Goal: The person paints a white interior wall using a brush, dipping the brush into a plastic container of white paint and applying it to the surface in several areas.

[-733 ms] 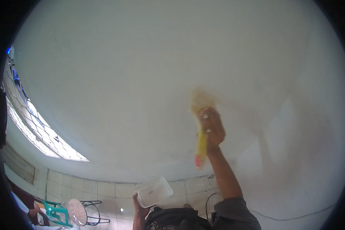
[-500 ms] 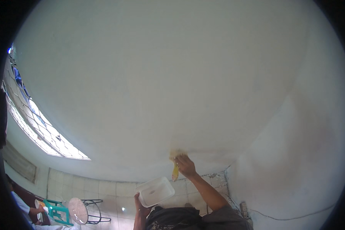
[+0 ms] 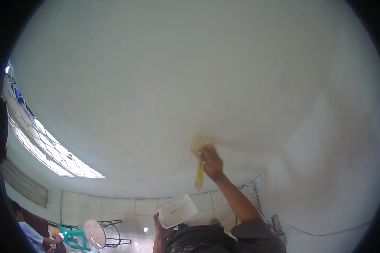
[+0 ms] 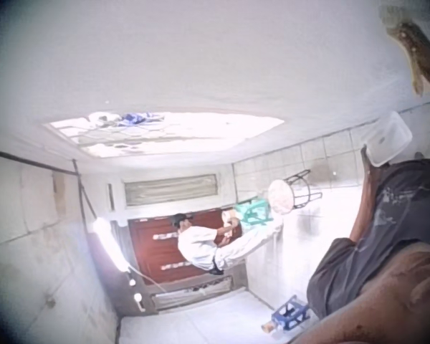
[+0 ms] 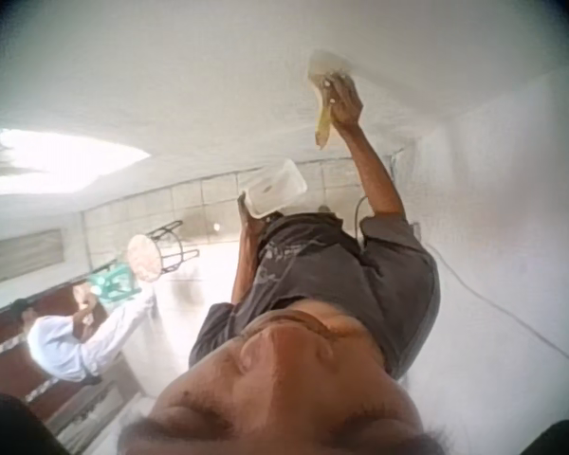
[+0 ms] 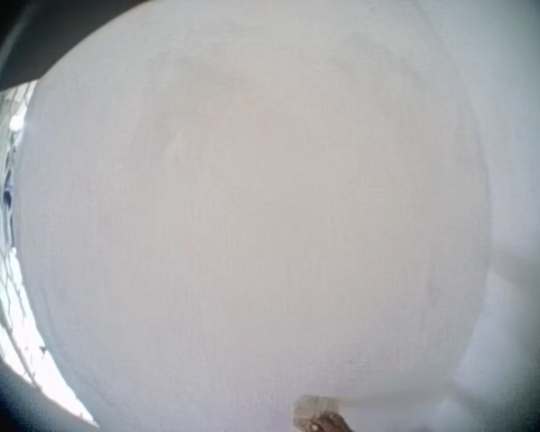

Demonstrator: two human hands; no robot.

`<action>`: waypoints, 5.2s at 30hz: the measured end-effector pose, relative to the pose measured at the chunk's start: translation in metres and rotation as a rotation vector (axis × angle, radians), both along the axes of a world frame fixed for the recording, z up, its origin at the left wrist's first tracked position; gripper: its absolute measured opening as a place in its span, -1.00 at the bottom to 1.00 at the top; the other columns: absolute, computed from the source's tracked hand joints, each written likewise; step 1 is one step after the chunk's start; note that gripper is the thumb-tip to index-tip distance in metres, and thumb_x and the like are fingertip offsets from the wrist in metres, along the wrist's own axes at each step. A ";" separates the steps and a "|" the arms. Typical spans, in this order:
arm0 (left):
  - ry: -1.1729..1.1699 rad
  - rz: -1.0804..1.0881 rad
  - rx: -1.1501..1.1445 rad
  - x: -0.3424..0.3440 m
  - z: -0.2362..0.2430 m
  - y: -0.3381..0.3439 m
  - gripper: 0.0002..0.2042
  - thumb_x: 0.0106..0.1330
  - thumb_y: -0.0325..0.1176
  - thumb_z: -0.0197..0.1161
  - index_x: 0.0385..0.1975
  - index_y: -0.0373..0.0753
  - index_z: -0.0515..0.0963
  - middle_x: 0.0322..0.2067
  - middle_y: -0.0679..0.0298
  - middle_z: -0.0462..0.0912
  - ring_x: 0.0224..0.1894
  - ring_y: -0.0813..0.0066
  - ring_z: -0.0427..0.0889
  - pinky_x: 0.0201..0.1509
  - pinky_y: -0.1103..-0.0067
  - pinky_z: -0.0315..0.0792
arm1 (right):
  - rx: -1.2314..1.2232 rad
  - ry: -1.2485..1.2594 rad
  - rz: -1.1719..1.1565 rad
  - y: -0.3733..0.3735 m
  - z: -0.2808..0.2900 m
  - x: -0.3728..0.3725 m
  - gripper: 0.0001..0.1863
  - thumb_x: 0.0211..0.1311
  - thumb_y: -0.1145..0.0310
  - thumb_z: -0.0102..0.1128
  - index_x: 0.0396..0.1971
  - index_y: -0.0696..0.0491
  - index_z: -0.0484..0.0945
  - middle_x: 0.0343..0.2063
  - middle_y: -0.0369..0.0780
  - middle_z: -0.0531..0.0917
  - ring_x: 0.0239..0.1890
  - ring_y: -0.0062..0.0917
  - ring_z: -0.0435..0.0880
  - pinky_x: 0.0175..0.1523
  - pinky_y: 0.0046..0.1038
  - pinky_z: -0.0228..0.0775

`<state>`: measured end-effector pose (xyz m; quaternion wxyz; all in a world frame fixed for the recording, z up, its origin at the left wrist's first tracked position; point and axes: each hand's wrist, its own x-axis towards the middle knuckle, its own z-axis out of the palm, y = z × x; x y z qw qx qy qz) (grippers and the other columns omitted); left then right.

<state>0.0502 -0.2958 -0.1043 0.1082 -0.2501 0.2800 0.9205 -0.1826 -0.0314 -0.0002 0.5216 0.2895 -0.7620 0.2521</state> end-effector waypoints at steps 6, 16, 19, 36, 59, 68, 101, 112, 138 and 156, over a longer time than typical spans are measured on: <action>0.026 -0.015 -0.041 -0.011 0.012 0.003 -0.34 0.20 0.12 -0.10 0.20 -0.22 0.19 0.08 0.07 0.41 0.09 0.13 0.43 0.09 0.25 0.37 | 0.221 -0.387 0.115 -0.020 -0.074 0.012 -0.63 -0.27 0.45 0.29 -0.29 0.03 0.61 -0.23 -0.25 0.59 -0.13 -0.35 0.57 -0.06 -0.38 0.51; 0.025 -0.003 -0.100 -0.008 0.001 0.004 -0.27 0.13 0.25 -0.13 0.23 -0.11 0.17 0.09 0.08 0.36 0.09 0.02 0.40 -0.05 0.08 0.41 | -0.048 0.114 -0.027 -0.031 0.112 0.005 -0.78 -0.09 0.45 0.27 -0.34 0.09 0.59 -0.22 -0.19 0.59 -0.16 -0.26 0.59 -0.07 -0.28 0.51; 0.065 -0.015 -0.109 -0.017 -0.007 0.001 -0.27 0.13 0.25 -0.14 0.22 -0.12 0.18 0.08 0.08 0.38 0.06 0.03 0.42 -0.11 0.13 0.46 | 0.127 -0.025 0.008 -0.033 0.019 0.003 -0.78 -0.07 0.42 0.26 -0.34 0.09 0.59 -0.21 -0.21 0.58 -0.11 -0.27 0.56 0.02 -0.30 0.47; 0.056 -0.026 -0.077 -0.021 0.002 0.004 -0.30 0.16 0.22 -0.18 0.22 -0.14 0.19 0.09 0.08 0.37 0.09 0.05 0.41 -0.01 0.11 0.40 | 0.108 0.025 -0.004 -0.033 0.059 0.003 -0.77 -0.10 0.46 0.22 -0.34 0.11 0.58 -0.20 -0.20 0.57 -0.10 -0.25 0.56 -0.04 -0.27 0.49; 0.068 -0.135 -0.083 -0.037 -0.001 0.017 -0.30 0.14 0.23 -0.16 0.21 -0.10 0.21 0.10 0.10 0.37 0.12 0.06 0.38 0.01 0.11 0.40 | 0.171 -0.505 -0.027 0.063 -0.069 0.032 -0.68 -0.04 0.51 0.21 -0.18 0.06 0.60 -0.14 -0.15 0.60 -0.06 -0.26 0.57 0.07 -0.33 0.41; 0.028 -0.090 -0.009 -0.040 0.016 0.034 -0.41 0.25 0.06 -0.14 0.17 -0.25 0.26 0.07 0.10 0.45 0.10 0.19 0.43 0.18 0.32 0.30 | -0.538 -0.959 0.108 0.041 -0.036 0.125 -0.70 -0.02 0.64 0.18 -0.21 0.11 0.57 -0.24 -0.15 0.63 -0.19 -0.43 0.64 -0.12 -0.44 0.51; 0.059 -0.346 0.011 -0.081 0.034 0.084 -0.40 0.28 0.05 -0.12 0.20 -0.25 0.19 0.08 0.08 0.41 0.10 0.18 0.43 0.19 0.31 0.31 | -0.750 -1.350 0.085 0.029 -0.002 0.171 -0.79 -0.03 0.64 0.23 -0.31 0.16 0.57 -0.34 -0.27 0.64 -0.32 -0.55 0.64 -0.24 -0.48 0.50; 0.084 -0.317 0.070 -0.080 0.027 0.082 -0.41 0.26 0.03 -0.14 0.21 -0.22 0.19 0.09 0.09 0.40 0.13 0.13 0.40 0.21 0.27 0.28 | -1.918 -1.397 0.791 0.043 -0.011 0.161 -0.64 0.16 0.51 0.08 -0.02 0.19 0.34 -0.14 -0.20 0.52 -0.09 -0.46 0.55 -0.04 -0.41 0.47; 0.149 -0.192 0.068 -0.082 0.024 0.050 -0.39 0.24 0.08 -0.18 0.24 -0.13 0.16 0.13 0.11 0.37 0.14 0.11 0.39 0.13 0.14 0.31 | 0.082 0.686 -0.110 -0.045 0.500 -0.052 -0.74 -0.09 0.50 0.19 -0.29 0.08 0.60 -0.38 -0.26 0.65 -0.38 -0.44 0.62 -0.26 -0.47 0.48; 0.425 -0.287 -0.468 -0.075 -0.001 0.044 -0.33 0.22 0.18 -0.23 0.22 -0.17 0.21 0.13 0.12 0.38 0.14 0.11 0.38 0.15 0.13 0.29 | -0.258 0.468 -0.246 -0.043 0.577 -0.047 -0.89 -0.07 0.59 0.15 -0.47 0.26 0.56 -0.56 -0.03 0.63 -0.53 -0.27 0.63 -0.44 -0.34 0.40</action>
